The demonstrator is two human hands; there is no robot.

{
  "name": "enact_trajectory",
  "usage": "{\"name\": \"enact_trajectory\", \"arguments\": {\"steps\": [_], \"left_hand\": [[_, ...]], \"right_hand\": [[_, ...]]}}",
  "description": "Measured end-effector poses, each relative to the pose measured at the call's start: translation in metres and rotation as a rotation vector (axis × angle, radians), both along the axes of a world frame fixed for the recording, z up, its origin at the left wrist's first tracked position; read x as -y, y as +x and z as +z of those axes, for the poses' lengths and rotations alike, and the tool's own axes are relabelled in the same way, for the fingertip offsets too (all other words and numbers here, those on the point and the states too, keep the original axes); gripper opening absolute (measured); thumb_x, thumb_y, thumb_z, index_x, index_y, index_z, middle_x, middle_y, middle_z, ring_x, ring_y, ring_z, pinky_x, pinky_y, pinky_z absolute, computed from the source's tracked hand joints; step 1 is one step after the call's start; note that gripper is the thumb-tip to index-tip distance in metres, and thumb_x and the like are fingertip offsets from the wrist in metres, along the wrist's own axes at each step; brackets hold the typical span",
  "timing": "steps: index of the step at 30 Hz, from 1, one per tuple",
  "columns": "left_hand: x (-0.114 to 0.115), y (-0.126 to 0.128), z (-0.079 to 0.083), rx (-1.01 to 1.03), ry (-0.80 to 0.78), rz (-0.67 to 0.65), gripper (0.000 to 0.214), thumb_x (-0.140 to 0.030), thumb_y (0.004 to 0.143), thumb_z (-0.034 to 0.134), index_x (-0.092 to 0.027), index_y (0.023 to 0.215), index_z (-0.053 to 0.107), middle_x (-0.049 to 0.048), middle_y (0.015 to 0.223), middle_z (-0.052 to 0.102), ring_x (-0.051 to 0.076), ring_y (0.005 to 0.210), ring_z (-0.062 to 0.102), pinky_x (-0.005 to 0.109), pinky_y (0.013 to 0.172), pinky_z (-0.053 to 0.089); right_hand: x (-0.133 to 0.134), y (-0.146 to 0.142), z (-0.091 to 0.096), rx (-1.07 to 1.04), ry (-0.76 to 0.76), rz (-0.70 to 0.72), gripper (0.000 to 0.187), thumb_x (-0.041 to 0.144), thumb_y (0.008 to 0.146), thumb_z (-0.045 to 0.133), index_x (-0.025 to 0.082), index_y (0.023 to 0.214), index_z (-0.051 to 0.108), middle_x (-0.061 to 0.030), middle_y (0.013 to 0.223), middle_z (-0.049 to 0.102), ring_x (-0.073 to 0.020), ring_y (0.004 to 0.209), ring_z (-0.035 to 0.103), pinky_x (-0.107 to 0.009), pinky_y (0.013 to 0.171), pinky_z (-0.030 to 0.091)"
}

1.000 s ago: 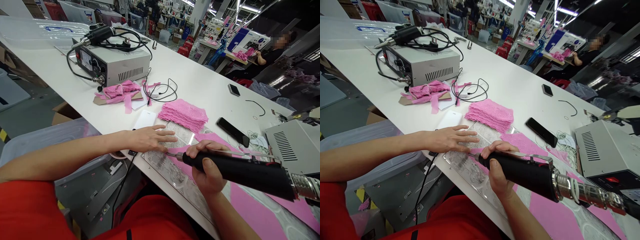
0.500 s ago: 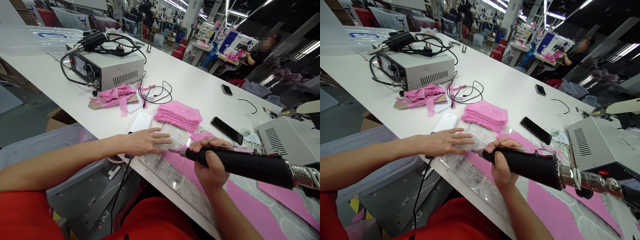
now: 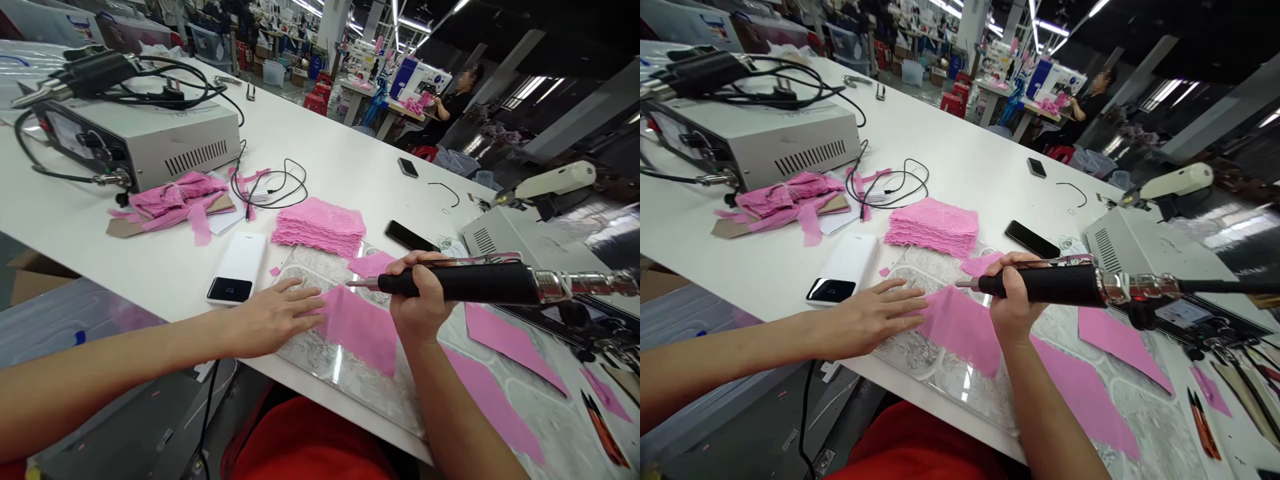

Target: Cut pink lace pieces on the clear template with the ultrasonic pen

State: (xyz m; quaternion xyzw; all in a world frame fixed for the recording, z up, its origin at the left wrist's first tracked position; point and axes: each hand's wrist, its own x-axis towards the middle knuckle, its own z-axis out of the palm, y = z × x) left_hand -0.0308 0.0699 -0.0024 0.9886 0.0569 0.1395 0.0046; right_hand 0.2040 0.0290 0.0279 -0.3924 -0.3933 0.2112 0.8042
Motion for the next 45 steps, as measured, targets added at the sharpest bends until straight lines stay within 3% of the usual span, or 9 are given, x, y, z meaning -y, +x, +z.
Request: {"name": "enact_trajectory", "arguments": {"steps": [7, 14, 24, 31, 45], "left_hand": [[-0.006, 0.043, -0.012, -0.023, 0.029, 0.002, 0.033, -0.012, 0.095, 0.047, -0.014, 0.126, 0.060, 0.0125, 0.134, 0.060, 0.025, 0.127, 0.054, 0.041, 0.105, 0.041], [-0.004, 0.063, -0.010, 0.040, 0.081, -0.049, 0.025, -0.015, 0.096, 0.048, -0.011, 0.114, 0.065, 0.0124, 0.121, 0.067, 0.025, 0.115, 0.061, 0.039, 0.099, 0.046], [-0.008, 0.068, -0.008, 0.016, 0.077, -0.043, 0.030, -0.023, 0.101, 0.043, -0.015, 0.124, 0.061, 0.0125, 0.130, 0.063, 0.027, 0.122, 0.058, 0.047, 0.106, 0.043], [-0.007, 0.068, -0.007, -0.013, 0.097, -0.048, 0.035, -0.027, 0.103, 0.037, -0.014, 0.129, 0.058, 0.0139, 0.135, 0.059, 0.028, 0.126, 0.054, 0.047, 0.107, 0.042], [-0.002, 0.071, -0.007, -0.035, 0.100, -0.036, 0.037, -0.031, 0.102, 0.042, -0.016, 0.132, 0.056, 0.0141, 0.138, 0.056, 0.034, 0.130, 0.050, 0.051, 0.105, 0.043]], "right_hand": [[0.003, 0.007, 0.011, 0.038, 0.006, -0.024, 0.013, 0.020, 0.071, 0.062, 0.021, 0.083, 0.058, 0.0041, 0.076, 0.057, -0.0087, 0.056, 0.056, -0.029, 0.058, 0.049], [0.026, 0.034, 0.026, 0.082, 0.015, -0.048, 0.010, 0.020, 0.072, 0.063, 0.020, 0.082, 0.060, 0.0027, 0.077, 0.057, -0.0087, 0.056, 0.056, -0.028, 0.057, 0.048], [0.062, 0.065, 0.013, 0.046, -0.079, -0.126, 0.014, 0.025, 0.070, 0.064, 0.021, 0.082, 0.058, 0.0034, 0.075, 0.056, -0.0096, 0.055, 0.056, -0.028, 0.054, 0.047], [0.068, 0.071, 0.009, 0.005, -0.098, -0.141, 0.015, 0.026, 0.069, 0.064, 0.021, 0.081, 0.058, 0.0034, 0.075, 0.056, -0.0097, 0.054, 0.056, -0.028, 0.052, 0.047], [0.075, 0.071, 0.005, 0.028, -0.078, -0.076, 0.012, 0.023, 0.071, 0.064, 0.022, 0.083, 0.060, 0.0034, 0.075, 0.058, -0.0106, 0.054, 0.057, -0.028, 0.051, 0.048]]}}
